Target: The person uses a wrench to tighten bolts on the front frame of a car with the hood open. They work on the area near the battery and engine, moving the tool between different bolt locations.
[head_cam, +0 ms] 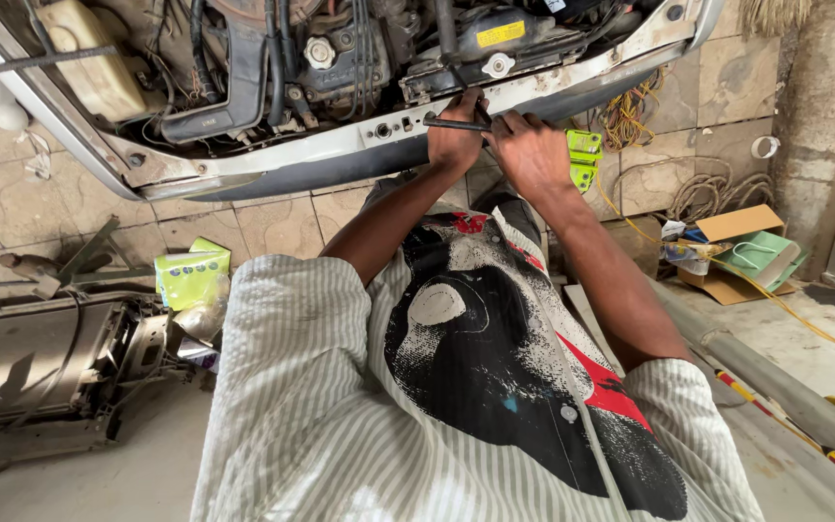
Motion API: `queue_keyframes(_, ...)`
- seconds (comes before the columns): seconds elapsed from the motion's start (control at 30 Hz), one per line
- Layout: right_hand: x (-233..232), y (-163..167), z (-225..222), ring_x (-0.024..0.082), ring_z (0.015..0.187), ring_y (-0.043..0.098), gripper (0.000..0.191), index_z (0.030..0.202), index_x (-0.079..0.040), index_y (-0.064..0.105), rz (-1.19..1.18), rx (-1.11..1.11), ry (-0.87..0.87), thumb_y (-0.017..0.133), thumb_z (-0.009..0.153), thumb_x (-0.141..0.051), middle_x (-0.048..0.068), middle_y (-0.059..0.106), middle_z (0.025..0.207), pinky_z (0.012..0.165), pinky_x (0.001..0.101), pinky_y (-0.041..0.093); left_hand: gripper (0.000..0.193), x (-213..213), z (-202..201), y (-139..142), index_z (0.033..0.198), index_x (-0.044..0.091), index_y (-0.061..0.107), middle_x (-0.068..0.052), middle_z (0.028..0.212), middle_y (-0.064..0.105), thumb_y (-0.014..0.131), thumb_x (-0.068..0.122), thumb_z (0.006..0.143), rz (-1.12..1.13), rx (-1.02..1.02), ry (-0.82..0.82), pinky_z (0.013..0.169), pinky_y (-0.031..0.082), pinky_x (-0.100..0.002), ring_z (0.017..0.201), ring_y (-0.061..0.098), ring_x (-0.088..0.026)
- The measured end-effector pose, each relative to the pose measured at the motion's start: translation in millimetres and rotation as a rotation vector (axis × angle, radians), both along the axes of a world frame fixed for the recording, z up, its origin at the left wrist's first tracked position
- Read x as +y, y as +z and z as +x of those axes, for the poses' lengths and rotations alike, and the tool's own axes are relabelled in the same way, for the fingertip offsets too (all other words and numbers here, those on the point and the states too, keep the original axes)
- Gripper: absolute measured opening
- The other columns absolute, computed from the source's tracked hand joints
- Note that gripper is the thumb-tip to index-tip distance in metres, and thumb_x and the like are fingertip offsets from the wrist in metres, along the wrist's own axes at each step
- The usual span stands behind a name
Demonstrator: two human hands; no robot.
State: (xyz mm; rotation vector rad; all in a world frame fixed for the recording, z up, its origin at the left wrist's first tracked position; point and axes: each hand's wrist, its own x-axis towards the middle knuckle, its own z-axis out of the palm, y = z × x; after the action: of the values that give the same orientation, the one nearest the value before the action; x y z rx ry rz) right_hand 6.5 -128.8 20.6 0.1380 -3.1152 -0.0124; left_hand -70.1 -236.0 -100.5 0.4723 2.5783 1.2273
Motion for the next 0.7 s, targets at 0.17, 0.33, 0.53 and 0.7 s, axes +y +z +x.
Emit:
queue_keyframes(0.17, -4.8, -2.8, 5.5, 0.024, 0.076, 0.072, 0.030, 0.097, -0.008, 0.076, -0.003, -0.050, -0.016, 0.066, 0.104, -0.036, 0.007, 0.073, 0.095, 0.058, 0.0374, 0.058, 0.018, -4.4, 3.1, -2.6, 0.111, 0.011, 0.066, -0.017, 0.097, 0.074, 0.061, 0.021, 0.098, 0.013, -0.029, -0.033, 0.067, 0.057, -0.049, 0.082, 0.073, -0.036)
queue_keyframes(0.33, -5.8, -1.3, 5.7, 0.025, 0.077, 0.072, 0.029, 0.098, -0.008, 0.075, -0.027, -0.008, -0.034, 0.068, 0.101, -0.035, 0.007, 0.073, 0.095, 0.060, 0.0377, 0.058, 0.018, -6.2, 1.9, -2.2, 0.111, 0.012, 0.067, -0.015, 0.101, 0.075, 0.059, 0.017, 0.095, 0.003, -0.033, -0.042, 0.067, 0.058, -0.049, 0.083, 0.073, -0.036)
queue_keyframes(0.53, -5.1, 4.7, 2.7, 0.026, 0.077, 0.072, 0.027, 0.094, -0.007, 0.074, -0.057, -0.003, -0.039, 0.070, 0.099, -0.034, 0.008, 0.073, 0.094, 0.061, 0.0391, 0.058, 0.016, -5.3, 0.7, 1.1, 0.111, 0.012, 0.067, -0.015, 0.099, 0.074, 0.061, 0.021, 0.098, -0.024, -0.011, -0.026, 0.070, 0.058, -0.050, 0.083, 0.073, -0.036)
queue_keyframes(0.7, -6.7, 6.8, 0.8, 0.027, 0.077, 0.072, 0.027, 0.092, -0.007, 0.073, -0.078, 0.013, -0.036, 0.071, 0.099, -0.032, 0.008, 0.073, 0.094, 0.062, 0.0395, 0.058, 0.016, -6.4, 1.5, 5.4, 0.109, 0.012, 0.067, -0.015, 0.099, 0.074, 0.060, 0.018, 0.095, -0.012, -0.028, -0.031, 0.069, 0.057, -0.051, 0.085, 0.073, -0.037)
